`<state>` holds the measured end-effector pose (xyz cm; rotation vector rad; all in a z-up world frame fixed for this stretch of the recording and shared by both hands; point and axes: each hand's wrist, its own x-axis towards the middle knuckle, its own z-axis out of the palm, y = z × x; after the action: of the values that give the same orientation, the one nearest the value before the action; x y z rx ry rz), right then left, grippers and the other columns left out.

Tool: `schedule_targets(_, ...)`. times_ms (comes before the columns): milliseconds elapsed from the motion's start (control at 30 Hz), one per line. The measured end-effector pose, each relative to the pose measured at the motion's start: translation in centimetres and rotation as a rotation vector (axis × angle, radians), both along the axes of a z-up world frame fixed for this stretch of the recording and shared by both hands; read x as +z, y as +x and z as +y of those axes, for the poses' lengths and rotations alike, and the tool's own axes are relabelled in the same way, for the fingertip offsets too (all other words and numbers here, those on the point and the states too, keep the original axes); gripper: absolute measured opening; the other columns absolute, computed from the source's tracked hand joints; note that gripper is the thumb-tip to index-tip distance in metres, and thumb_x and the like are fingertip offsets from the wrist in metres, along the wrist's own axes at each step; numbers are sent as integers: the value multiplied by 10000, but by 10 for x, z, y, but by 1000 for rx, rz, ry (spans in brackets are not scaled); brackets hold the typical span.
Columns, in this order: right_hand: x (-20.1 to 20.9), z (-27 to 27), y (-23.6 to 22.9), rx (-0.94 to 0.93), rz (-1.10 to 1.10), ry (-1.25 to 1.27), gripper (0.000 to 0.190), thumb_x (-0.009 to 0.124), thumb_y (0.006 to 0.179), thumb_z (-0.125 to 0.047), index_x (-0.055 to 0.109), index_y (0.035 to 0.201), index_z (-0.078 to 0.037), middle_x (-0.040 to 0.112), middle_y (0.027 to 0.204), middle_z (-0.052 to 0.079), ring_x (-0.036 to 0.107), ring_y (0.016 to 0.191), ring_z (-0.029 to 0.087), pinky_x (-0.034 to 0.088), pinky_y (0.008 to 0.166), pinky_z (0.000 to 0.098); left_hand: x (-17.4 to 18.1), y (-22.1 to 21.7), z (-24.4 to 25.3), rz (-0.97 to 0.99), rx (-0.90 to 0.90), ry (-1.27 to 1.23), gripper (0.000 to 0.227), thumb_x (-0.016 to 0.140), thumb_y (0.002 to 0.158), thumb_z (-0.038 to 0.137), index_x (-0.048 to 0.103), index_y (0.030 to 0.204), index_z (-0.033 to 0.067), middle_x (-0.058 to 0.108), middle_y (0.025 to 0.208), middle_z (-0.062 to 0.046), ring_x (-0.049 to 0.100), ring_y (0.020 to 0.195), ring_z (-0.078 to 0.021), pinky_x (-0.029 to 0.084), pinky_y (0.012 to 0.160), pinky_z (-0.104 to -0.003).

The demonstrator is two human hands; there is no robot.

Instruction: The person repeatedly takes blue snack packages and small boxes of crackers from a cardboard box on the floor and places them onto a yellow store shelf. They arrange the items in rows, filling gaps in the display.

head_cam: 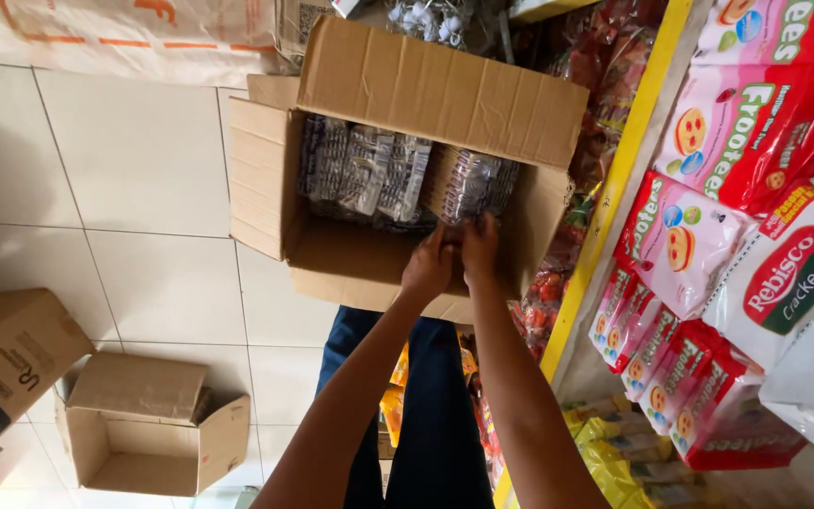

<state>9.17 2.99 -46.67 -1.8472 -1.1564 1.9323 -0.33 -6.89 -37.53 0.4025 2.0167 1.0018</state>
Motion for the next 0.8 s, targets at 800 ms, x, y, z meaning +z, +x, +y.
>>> schedule_targets(800, 154, 72, -19, 369, -326, -283, 615, 726, 866, -555, 710, 1206, -42, 575, 729, 36, 529, 473, 129, 519, 447, 315, 78, -30, 20, 791, -271, -219, 741, 713, 783, 140, 460, 1477, 198, 400, 1570, -221, 465, 1338, -420, 466, 1021, -521)
